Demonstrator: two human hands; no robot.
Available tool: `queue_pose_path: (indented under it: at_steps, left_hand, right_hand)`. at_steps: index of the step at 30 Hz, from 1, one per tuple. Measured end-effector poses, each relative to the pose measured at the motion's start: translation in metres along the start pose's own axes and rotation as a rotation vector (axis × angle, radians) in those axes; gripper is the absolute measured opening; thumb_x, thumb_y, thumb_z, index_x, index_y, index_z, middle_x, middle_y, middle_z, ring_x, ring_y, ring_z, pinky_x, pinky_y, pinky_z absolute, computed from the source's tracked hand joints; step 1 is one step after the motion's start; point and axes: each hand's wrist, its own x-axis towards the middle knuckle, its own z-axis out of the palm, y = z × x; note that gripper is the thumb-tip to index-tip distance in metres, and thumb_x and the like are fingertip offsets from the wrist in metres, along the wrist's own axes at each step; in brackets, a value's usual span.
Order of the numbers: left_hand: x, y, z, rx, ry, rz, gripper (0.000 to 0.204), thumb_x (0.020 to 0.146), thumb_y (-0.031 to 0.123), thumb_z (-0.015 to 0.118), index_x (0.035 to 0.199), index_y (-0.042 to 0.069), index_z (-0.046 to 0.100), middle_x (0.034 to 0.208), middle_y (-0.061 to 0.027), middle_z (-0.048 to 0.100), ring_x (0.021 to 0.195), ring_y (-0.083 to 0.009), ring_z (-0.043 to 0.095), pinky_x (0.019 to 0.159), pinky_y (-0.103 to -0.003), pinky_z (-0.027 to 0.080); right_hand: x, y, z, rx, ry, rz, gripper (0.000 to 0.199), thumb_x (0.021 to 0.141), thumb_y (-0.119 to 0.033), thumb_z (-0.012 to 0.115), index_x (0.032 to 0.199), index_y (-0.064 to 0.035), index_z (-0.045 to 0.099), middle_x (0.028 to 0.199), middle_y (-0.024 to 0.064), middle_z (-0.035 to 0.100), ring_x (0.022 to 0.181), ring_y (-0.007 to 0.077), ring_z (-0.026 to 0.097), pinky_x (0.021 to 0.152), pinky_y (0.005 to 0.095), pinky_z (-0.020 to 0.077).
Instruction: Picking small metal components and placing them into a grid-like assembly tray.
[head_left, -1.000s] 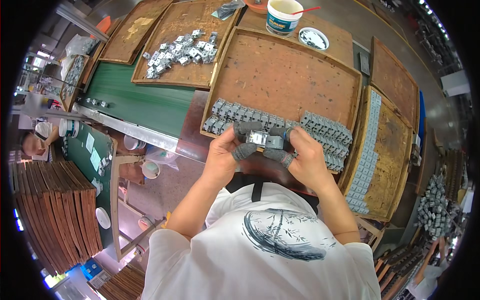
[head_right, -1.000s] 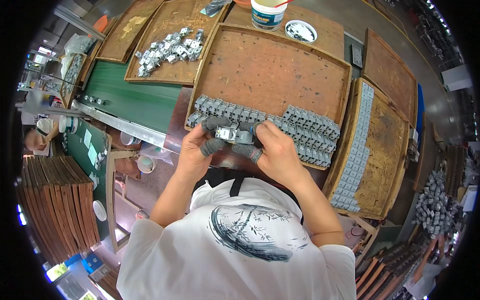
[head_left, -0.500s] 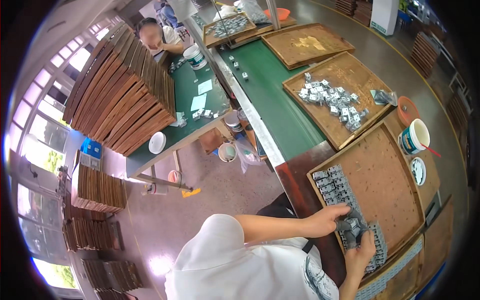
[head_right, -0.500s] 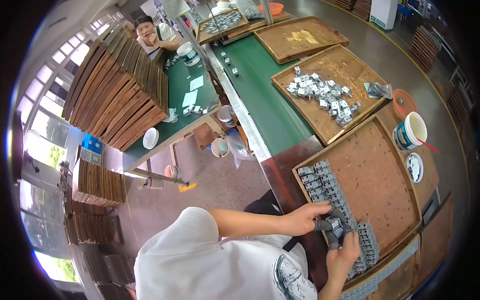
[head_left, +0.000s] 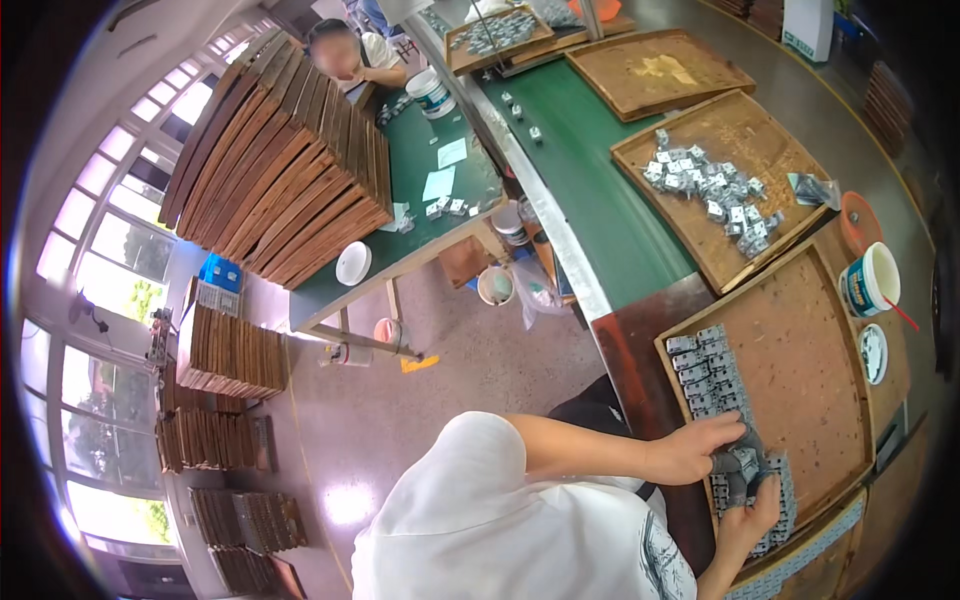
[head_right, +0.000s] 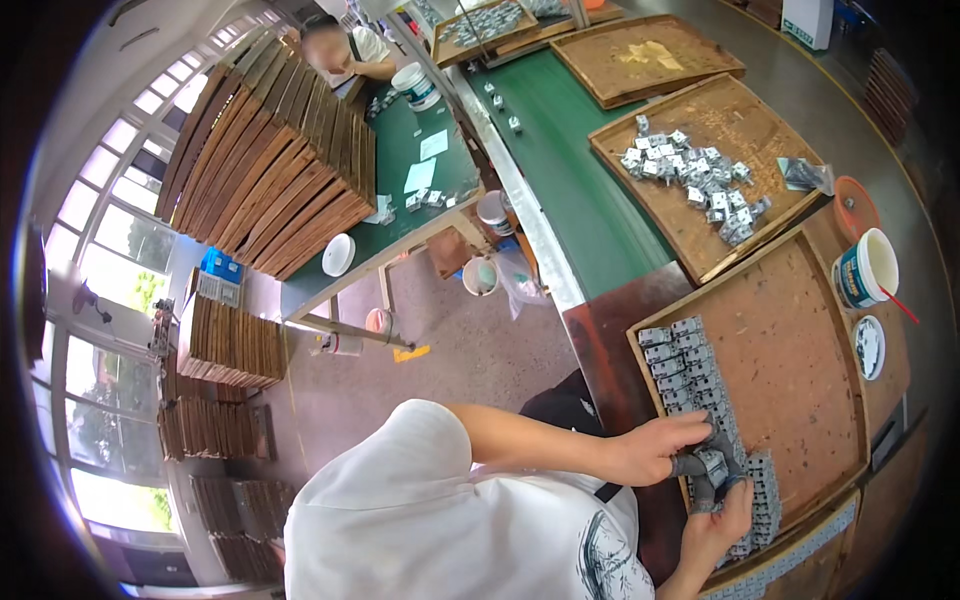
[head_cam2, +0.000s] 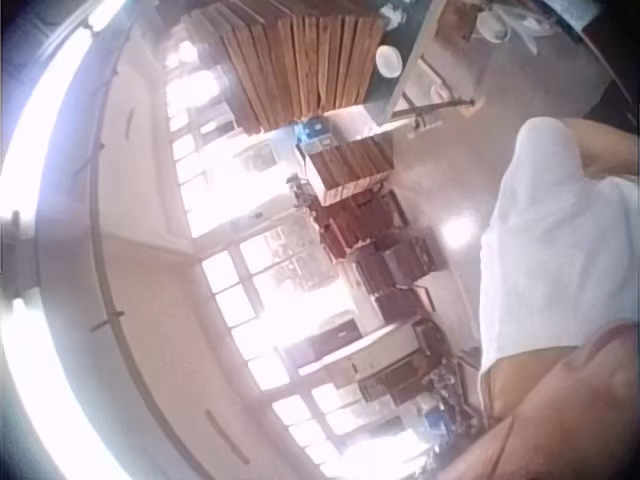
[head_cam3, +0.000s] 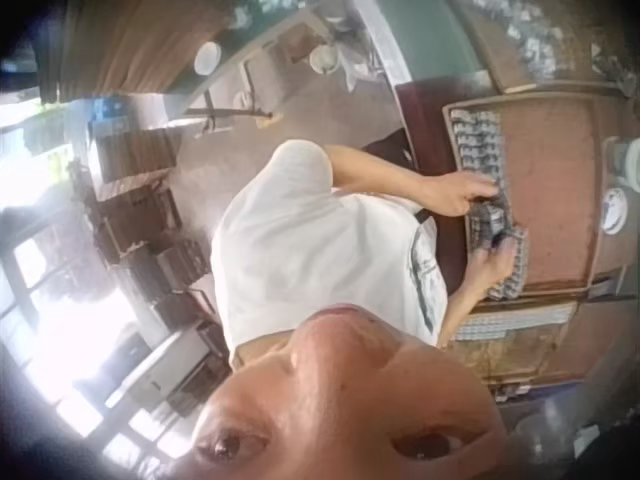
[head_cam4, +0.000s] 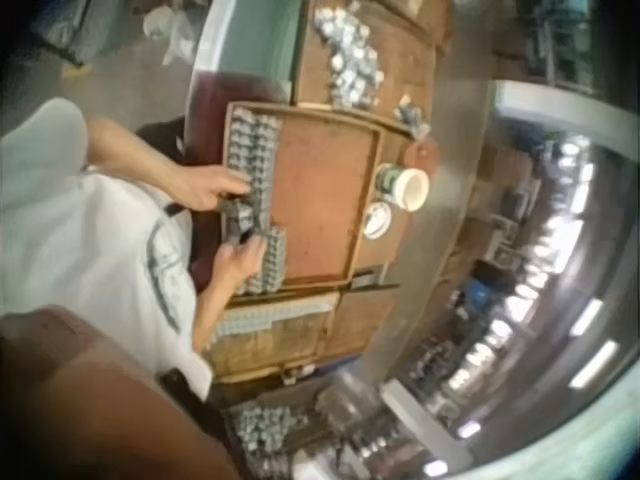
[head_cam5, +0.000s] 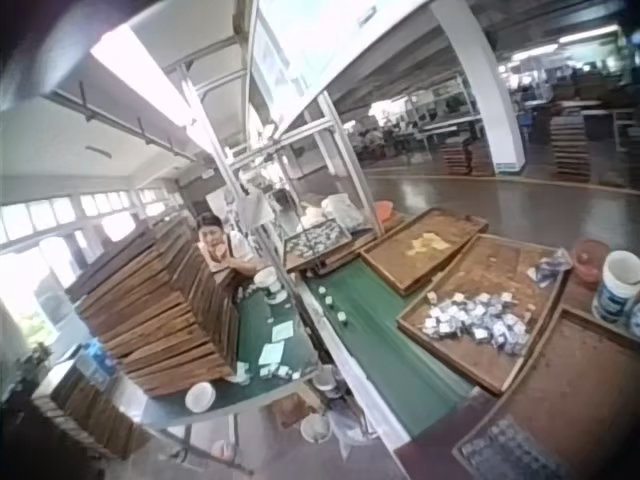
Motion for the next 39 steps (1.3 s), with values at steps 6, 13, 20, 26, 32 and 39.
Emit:
queue_pose_path:
  at_steps: [6, 13, 20, 26, 32, 39]
  left_hand:
    - [-0.027, -0.049, 0.029, 0.244, -0.021, -0.222, 0.072, 0.075, -0.001, 0.058, 0.143, -0.003, 0.033, 0.151, -0.0348, 0.021, 0.139, -0.0464, 0.027, 0.111, -0.045, 0.031]
    - [-0.023, -0.016, 0.02, 0.439, 0.135, 0.123, 0.064, 0.056, 0.001, 0.069, 0.115, -0.002, 0.045, 0.117, -0.026, 0.041, 0.109, -0.0468, 0.044, 0.087, -0.05, 0.044]
    - [-0.011, -0.027, 0.018, 0.395, 0.019, 0.167, 0.064, 0.054, 0.005, 0.072, 0.113, 0.001, 0.045, 0.114, -0.0236, 0.043, 0.107, -0.0451, 0.047, 0.082, -0.049, 0.045]
    - [-0.014, -0.018, 0.021, 0.267, -0.09, 0.262, 0.051, 0.056, 0.011, 0.072, 0.102, 0.0, 0.051, 0.099, -0.0193, 0.048, 0.094, -0.0413, 0.05, 0.076, -0.048, 0.046]
    - [-0.011, -0.009, 0.019, 0.294, -0.148, 0.38, 0.042, 0.055, 0.016, 0.074, 0.089, 0.002, 0.055, 0.088, -0.0126, 0.051, 0.087, -0.035, 0.053, 0.069, -0.043, 0.047]
    - [-0.005, -0.01, 0.025, 0.293, -0.187, 0.385, 0.044, 0.057, 0.013, 0.075, 0.094, 0.002, 0.055, 0.102, -0.0168, 0.05, 0.095, -0.0381, 0.052, 0.073, -0.043, 0.048]
  right_hand:
    - [-0.01, 0.015, 0.036, -0.029, 0.101, -0.109, 0.024, 0.087, -0.015, 0.064, 0.089, 0.0065, 0.053, 0.087, 0.0263, 0.052, 0.08, 0.0484, 0.052, 0.068, 0.0496, 0.0427]
    - [-0.008, -0.008, 0.024, -0.003, -0.118, 0.087, 0.024, 0.09, -0.015, 0.061, 0.093, 0.007, 0.053, 0.086, 0.0254, 0.052, 0.081, 0.0482, 0.05, 0.07, 0.047, 0.0441]
    - [-0.002, 0.0, 0.026, 0.442, -0.131, 0.431, 0.037, 0.088, -0.017, 0.067, 0.114, 0.006, 0.055, 0.106, 0.0136, 0.062, 0.098, 0.0187, 0.057, 0.087, 0.0342, 0.0458]
    - [-0.041, 0.029, 0.035, 0.81, -0.133, 0.598, 0.04, 0.086, -0.033, 0.07, 0.101, 0.0024, 0.059, 0.093, 0.0039, 0.059, 0.08, 0.011, 0.049, 0.067, 0.0287, 0.0402]
    - [-0.047, 0.02, 0.032, 0.847, -0.148, 0.469, 0.036, 0.084, -0.033, 0.073, 0.078, 0.0008, 0.06, 0.072, 0.0003, 0.057, 0.07, 0.0077, 0.045, 0.059, 0.0277, 0.0373]
    - [-0.051, 0.026, 0.021, 0.706, -0.176, 0.496, 0.034, 0.09, -0.028, 0.068, 0.099, 0.0037, 0.059, 0.088, 0.0028, 0.063, 0.08, 0.0112, 0.052, 0.069, 0.0283, 0.0434]
